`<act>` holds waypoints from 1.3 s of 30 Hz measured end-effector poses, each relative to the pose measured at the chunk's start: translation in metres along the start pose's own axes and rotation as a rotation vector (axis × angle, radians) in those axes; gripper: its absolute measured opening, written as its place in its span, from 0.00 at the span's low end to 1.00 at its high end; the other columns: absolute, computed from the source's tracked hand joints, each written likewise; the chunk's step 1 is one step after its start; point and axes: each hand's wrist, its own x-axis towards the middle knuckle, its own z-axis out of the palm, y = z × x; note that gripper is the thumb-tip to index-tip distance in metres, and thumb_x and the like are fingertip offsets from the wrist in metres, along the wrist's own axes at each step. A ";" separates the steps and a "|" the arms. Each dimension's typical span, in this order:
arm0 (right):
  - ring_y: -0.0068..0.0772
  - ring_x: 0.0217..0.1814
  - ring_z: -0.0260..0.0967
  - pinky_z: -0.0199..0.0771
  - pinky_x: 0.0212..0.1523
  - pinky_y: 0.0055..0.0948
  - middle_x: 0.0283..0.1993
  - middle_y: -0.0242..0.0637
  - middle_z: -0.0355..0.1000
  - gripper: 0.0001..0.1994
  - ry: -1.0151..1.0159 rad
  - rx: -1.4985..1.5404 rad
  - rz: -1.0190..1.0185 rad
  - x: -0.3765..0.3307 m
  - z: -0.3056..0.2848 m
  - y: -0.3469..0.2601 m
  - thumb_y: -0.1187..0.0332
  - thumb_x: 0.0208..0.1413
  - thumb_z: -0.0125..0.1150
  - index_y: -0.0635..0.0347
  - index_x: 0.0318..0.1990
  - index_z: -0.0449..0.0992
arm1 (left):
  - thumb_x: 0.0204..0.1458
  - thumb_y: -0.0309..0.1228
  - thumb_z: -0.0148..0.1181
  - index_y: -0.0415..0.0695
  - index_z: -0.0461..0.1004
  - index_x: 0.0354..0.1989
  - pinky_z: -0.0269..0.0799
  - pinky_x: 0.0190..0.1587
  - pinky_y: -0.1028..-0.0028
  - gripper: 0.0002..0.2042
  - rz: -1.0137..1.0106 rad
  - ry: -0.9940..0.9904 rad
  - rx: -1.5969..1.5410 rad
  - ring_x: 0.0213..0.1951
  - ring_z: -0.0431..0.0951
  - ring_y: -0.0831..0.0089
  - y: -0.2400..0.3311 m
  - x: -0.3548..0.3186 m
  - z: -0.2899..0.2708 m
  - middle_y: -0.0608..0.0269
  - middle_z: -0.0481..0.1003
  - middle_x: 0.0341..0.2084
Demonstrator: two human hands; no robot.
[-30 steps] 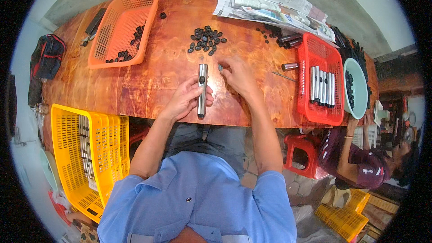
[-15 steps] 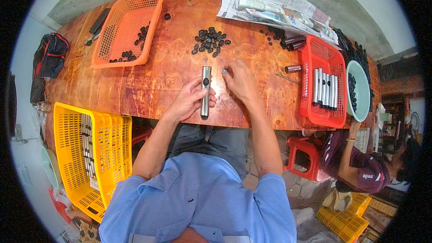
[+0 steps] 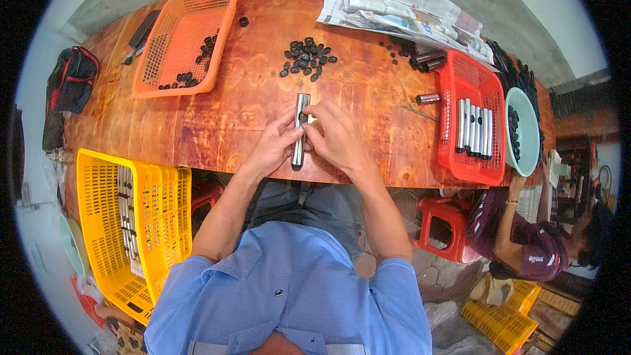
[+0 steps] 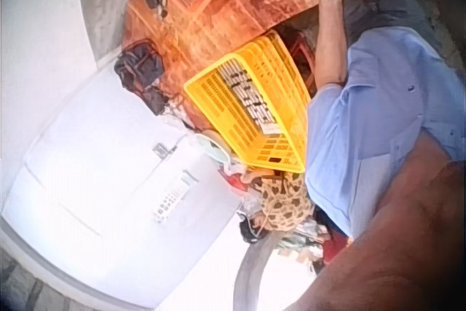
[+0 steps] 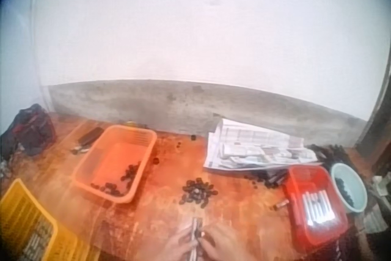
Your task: The person assembles cylindrical metal objects by inserting small black circular pieces into the ends and securing them with a cap. The person places the finished cylinders into a yellow basket. The person repeats this process multiple times.
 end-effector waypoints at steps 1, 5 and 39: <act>0.46 0.33 0.75 0.75 0.33 0.38 0.35 0.43 0.73 0.11 0.000 0.002 -0.006 0.000 0.001 0.000 0.75 0.50 0.65 0.63 0.42 0.79 | 0.66 0.26 0.53 0.39 0.57 0.71 0.81 0.48 0.73 0.25 0.008 0.004 0.015 0.45 0.79 0.74 0.000 -0.001 0.001 0.62 0.74 0.49; 0.45 0.35 0.75 0.75 0.35 0.38 0.36 0.41 0.74 0.11 0.025 -0.142 -0.123 0.001 0.001 -0.003 0.75 0.50 0.66 0.62 0.42 0.79 | 0.65 0.24 0.53 0.38 0.58 0.71 0.79 0.47 0.73 0.25 0.033 0.004 0.025 0.45 0.77 0.76 0.001 -0.003 0.003 0.65 0.72 0.49; 0.32 0.34 0.75 0.75 0.38 0.28 0.38 0.40 0.75 0.14 0.152 0.273 0.299 -0.030 0.002 -0.014 0.72 0.56 0.66 0.65 0.49 0.78 | 0.70 0.38 0.48 0.41 0.73 0.50 0.78 0.31 0.72 0.14 -0.120 0.055 -0.104 0.27 0.79 0.72 -0.007 -0.018 0.015 0.61 0.78 0.31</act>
